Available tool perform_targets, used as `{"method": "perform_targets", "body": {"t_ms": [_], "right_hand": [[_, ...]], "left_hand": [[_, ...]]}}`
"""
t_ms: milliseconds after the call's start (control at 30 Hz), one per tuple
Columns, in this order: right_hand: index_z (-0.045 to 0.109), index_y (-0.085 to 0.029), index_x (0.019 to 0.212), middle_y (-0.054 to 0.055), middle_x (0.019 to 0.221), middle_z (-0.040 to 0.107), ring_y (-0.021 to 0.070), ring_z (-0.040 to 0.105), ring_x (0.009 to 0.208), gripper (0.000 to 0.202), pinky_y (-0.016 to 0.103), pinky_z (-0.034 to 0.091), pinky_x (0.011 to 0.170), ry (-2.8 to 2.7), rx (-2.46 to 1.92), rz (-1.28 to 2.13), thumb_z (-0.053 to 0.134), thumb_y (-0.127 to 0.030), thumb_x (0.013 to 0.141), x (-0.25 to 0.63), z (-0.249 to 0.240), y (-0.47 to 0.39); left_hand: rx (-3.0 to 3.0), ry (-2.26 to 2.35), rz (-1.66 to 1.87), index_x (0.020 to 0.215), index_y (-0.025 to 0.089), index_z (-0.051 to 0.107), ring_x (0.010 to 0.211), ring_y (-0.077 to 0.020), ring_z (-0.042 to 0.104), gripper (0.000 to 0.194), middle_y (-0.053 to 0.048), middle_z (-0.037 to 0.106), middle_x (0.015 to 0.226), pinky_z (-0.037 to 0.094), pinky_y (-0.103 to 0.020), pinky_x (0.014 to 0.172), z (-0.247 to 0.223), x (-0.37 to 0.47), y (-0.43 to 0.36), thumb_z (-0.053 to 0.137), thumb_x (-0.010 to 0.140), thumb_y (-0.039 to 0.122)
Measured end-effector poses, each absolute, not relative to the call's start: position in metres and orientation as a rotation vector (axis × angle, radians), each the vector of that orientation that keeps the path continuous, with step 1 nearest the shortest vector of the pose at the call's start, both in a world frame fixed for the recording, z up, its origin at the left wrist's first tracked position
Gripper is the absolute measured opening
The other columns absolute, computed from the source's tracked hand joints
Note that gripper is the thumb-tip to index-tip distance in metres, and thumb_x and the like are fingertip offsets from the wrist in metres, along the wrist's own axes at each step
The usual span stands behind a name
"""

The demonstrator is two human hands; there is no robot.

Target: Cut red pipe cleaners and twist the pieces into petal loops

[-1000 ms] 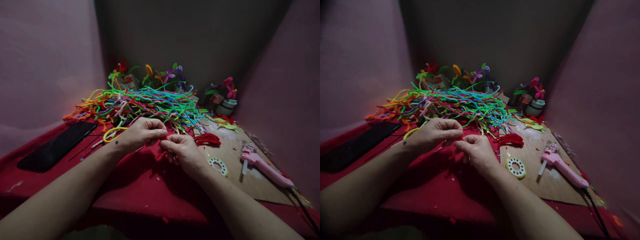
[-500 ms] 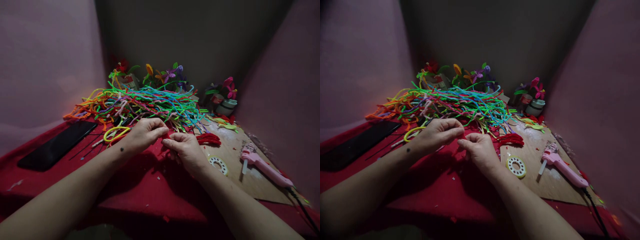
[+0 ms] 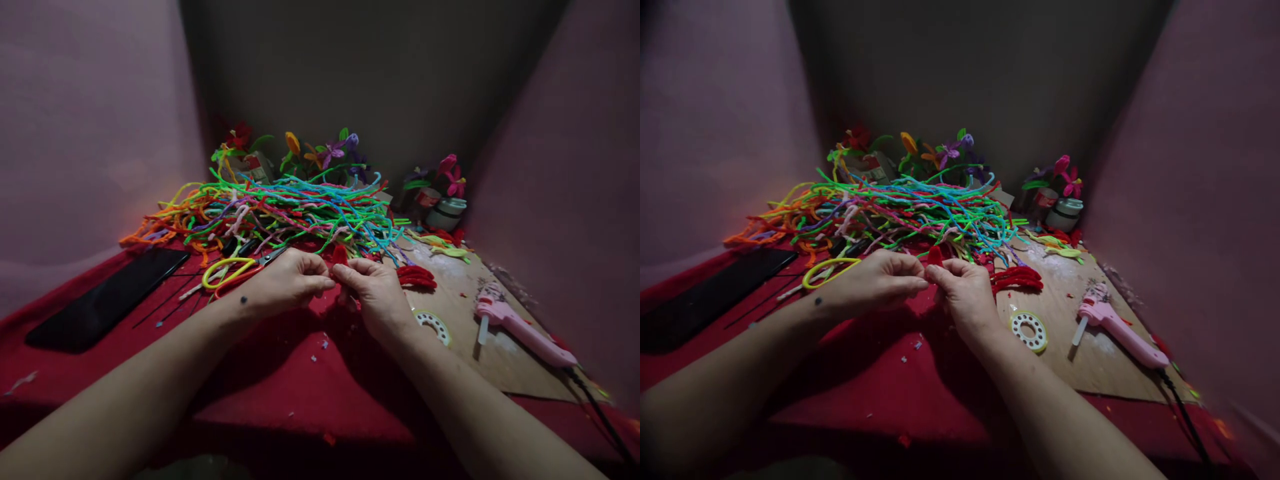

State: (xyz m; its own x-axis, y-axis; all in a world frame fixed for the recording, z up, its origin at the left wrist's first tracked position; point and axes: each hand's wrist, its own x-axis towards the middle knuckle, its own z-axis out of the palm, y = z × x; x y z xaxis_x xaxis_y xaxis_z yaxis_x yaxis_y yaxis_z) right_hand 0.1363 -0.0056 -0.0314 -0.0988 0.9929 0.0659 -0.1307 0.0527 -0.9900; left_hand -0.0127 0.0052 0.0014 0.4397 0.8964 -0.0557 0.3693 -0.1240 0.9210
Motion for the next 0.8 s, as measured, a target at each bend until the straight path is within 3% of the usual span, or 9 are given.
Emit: {"method": "perform_targets", "body": {"t_ms": [200, 333, 433, 533, 633, 800], "right_hand": [[0.051, -0.017, 0.058, -0.007, 0.044, 0.039, 0.0046, 0.028, 0.039, 0.024, 0.021, 0.022, 0.04, -1.163, -1.009, 1.163, 0.062, -0.034, 0.069, 0.131, -0.037, -0.004], [0.054, -0.016, 0.06, -0.006, 0.048, 0.043, 0.0047, 0.029, 0.041, 0.022, 0.022, 0.021, 0.041, -1.118, -0.97, 1.172, 0.064, -0.034, 0.067, 0.131, -0.037, 0.0], [0.055, -0.015, 0.059, -0.005, 0.051, 0.046, 0.0045, 0.031, 0.043, 0.022, 0.022, 0.021, 0.041, -1.024, -0.937, 1.224, 0.068, -0.032, 0.063, 0.134, -0.034, 0.003], [0.058, -0.014, 0.064, -0.005, 0.052, 0.049, 0.0043, 0.033, 0.042, 0.021, 0.022, 0.02, 0.04, -0.868, -0.863, 1.342, 0.071, -0.03, 0.059, 0.137, -0.03, 0.006], [0.059, -0.013, 0.064, -0.004, 0.054, 0.052, 0.0034, 0.035, 0.041, 0.022, 0.021, 0.021, 0.039, -0.75, -0.799, 1.446, 0.074, -0.026, 0.054, 0.137, -0.028, 0.006], [0.055, -0.014, 0.061, -0.004, 0.052, 0.053, 0.0037, 0.04, 0.041, 0.025, 0.018, 0.025, 0.038, -0.716, -0.765, 1.468, 0.076, -0.023, 0.051, 0.132, -0.031, 0.003]], "left_hand": [[1.49, 0.999, 0.727, 0.061, 0.017, 0.044, 0.034, -0.0025, 0.024, 0.022, 0.009, 0.032, 0.044, 0.018, -0.017, 0.034, -0.002, -0.007, 0.001, 0.054, 0.074, 0.031], [1.37, 0.989, 0.741, 0.062, 0.017, 0.044, 0.031, -0.0022, 0.023, 0.023, 0.009, 0.032, 0.042, 0.017, -0.016, 0.031, -0.008, -0.012, 0.008, 0.055, 0.075, 0.032], [1.349, 1.009, 0.888, 0.065, 0.016, 0.048, 0.034, -0.0025, 0.031, 0.022, 0.007, 0.04, 0.047, 0.022, -0.015, 0.034, -0.011, -0.014, 0.012, 0.056, 0.076, 0.033], [1.339, 0.963, 1.055, 0.078, 0.016, 0.054, 0.045, -0.0031, 0.042, 0.018, 0.004, 0.052, 0.064, 0.032, -0.016, 0.041, -0.012, -0.012, 0.012, 0.061, 0.072, 0.031], [1.435, 0.956, 0.985, 0.088, 0.015, 0.058, 0.057, -0.0051, 0.049, 0.027, 0.001, 0.058, 0.078, 0.039, -0.018, 0.051, -0.013, -0.006, 0.009, 0.065, 0.068, 0.031], [1.469, 1.01, 0.875, 0.08, 0.014, 0.059, 0.044, -0.0039, 0.04, 0.024, 0.005, 0.052, 0.058, 0.029, -0.018, 0.042, -0.017, 0.004, 0.004, 0.062, 0.069, 0.035]]}}
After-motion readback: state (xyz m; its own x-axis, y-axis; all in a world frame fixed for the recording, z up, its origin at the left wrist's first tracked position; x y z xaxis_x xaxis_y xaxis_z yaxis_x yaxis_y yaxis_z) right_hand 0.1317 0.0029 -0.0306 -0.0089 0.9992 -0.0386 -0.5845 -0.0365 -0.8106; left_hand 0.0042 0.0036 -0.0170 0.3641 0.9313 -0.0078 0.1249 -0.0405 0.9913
